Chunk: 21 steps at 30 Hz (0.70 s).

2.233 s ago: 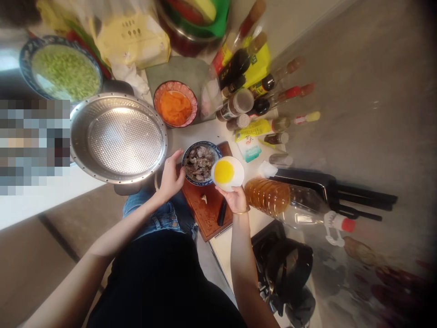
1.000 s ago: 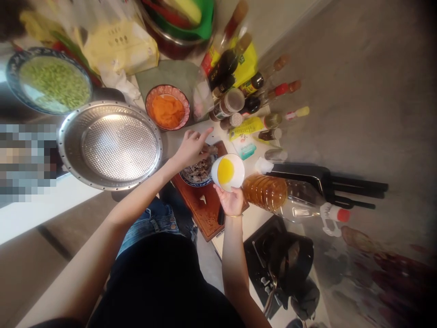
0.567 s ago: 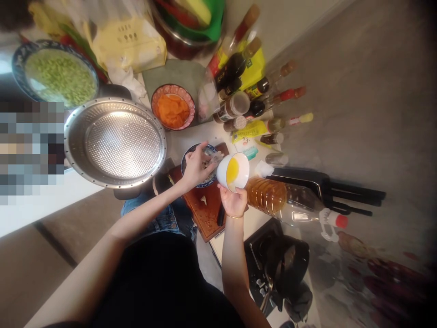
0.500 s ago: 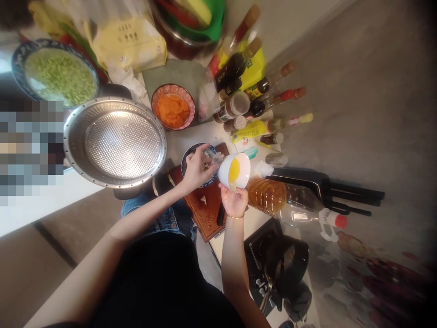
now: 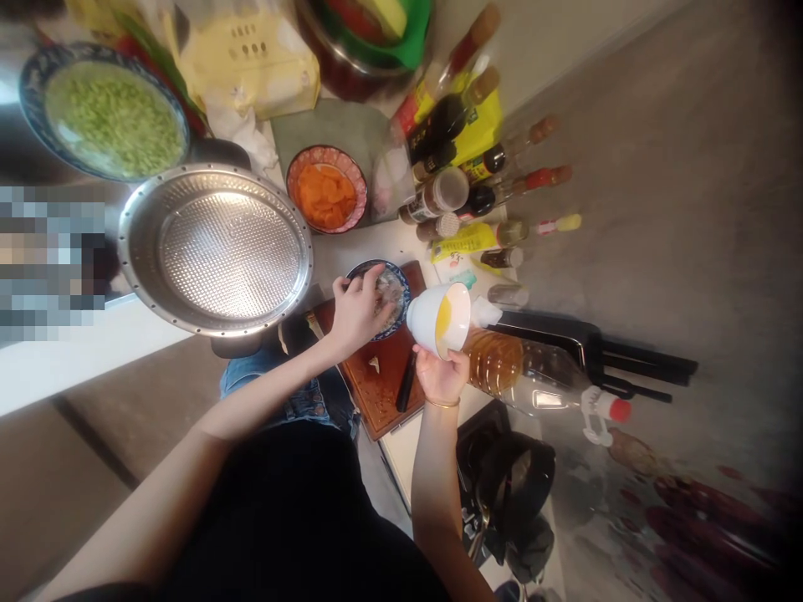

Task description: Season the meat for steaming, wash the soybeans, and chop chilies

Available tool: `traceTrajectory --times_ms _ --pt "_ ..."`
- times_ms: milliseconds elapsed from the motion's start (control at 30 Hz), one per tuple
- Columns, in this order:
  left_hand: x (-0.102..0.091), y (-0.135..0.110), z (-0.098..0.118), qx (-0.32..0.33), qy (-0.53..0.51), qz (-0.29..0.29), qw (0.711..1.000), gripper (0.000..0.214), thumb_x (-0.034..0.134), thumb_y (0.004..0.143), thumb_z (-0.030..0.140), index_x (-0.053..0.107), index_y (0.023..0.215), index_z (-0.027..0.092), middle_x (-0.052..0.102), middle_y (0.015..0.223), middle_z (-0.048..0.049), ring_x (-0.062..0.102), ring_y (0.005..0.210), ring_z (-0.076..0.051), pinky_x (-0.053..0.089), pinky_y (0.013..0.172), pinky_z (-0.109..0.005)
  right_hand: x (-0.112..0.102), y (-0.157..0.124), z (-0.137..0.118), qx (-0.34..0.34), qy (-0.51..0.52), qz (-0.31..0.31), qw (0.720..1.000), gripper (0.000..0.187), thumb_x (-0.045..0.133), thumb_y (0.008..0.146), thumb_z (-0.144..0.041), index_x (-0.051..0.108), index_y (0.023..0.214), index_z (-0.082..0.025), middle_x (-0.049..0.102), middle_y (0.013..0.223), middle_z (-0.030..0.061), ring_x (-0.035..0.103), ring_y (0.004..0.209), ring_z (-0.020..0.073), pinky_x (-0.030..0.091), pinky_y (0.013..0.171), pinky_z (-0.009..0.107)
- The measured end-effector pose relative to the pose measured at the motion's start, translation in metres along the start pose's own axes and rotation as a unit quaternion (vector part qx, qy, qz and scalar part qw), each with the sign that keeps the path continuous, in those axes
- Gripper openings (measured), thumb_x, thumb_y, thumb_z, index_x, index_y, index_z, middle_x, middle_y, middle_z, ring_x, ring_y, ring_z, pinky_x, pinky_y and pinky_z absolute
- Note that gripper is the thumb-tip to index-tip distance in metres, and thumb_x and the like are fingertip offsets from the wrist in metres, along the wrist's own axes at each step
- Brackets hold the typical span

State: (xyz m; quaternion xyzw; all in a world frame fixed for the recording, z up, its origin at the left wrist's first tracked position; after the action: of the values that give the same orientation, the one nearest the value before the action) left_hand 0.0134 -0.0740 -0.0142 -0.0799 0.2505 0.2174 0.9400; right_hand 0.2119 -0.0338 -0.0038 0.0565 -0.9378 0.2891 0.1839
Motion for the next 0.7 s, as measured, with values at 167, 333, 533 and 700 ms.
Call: traceTrajectory --times_ms 167,333,533,700 --pt "0.005 -0.008 0.008 0.014 -0.027 -0.037 0.999 0.057 0.058 0.083 0.028 0.035 0.134 0.016 0.074 0.087 -0.0052 0.06 0.109 -0.028 0.023 0.1 -0.046 0.01 -0.004 -0.006 -0.006 -0.01 0.006 1.0 0.056 0.053 0.064 -0.02 0.062 0.117 -0.034 0.072 0.109 -0.0058 0.069 0.095 0.0165 0.062 0.066 0.027" --pt "0.002 -0.008 0.01 -0.003 -0.096 -0.047 0.994 0.056 0.062 0.081 0.027 0.038 0.131 0.02 0.074 0.091 -0.005 0.06 0.112 -0.028 0.023 0.102 -0.047 0.017 -0.008 -0.009 0.004 -0.015 0.031 0.999 0.051 0.054 0.064 -0.02 0.066 0.112 -0.032 0.071 0.112 -0.0049 0.069 0.093 0.017 0.061 0.066 0.026" --pt "0.0 -0.007 0.008 -0.072 -0.176 -0.062 0.98 0.053 0.067 0.079 0.028 0.041 0.125 0.022 0.073 0.09 -0.0021 0.067 0.098 -0.026 0.027 0.102 -0.049 0.017 -0.008 -0.009 0.007 -0.014 0.044 0.999 0.05 0.052 0.065 -0.019 0.066 0.111 -0.028 0.071 0.113 -0.0011 0.068 0.094 0.0197 0.061 0.066 0.03" --pt "-0.004 -0.006 0.008 -0.12 -0.247 -0.06 0.96 0.052 0.069 0.079 0.032 0.041 0.122 0.022 0.073 0.089 -0.0026 0.07 0.089 -0.024 0.04 0.095 -0.044 0.015 -0.007 -0.008 0.004 0.004 0.008 1.0 0.051 0.053 0.065 -0.02 0.066 0.114 -0.028 0.071 0.113 -0.0009 0.068 0.094 0.02 0.061 0.067 0.03"
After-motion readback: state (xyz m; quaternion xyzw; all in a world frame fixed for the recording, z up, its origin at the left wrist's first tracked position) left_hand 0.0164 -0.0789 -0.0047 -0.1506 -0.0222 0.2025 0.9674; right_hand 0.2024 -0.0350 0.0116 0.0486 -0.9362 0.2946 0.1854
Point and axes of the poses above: each hand's wrist, its own y-axis towards the middle knuckle, its own x-axis out of the palm, z = x × y, the point moved 1 cm from there along y, towards the middle knuckle
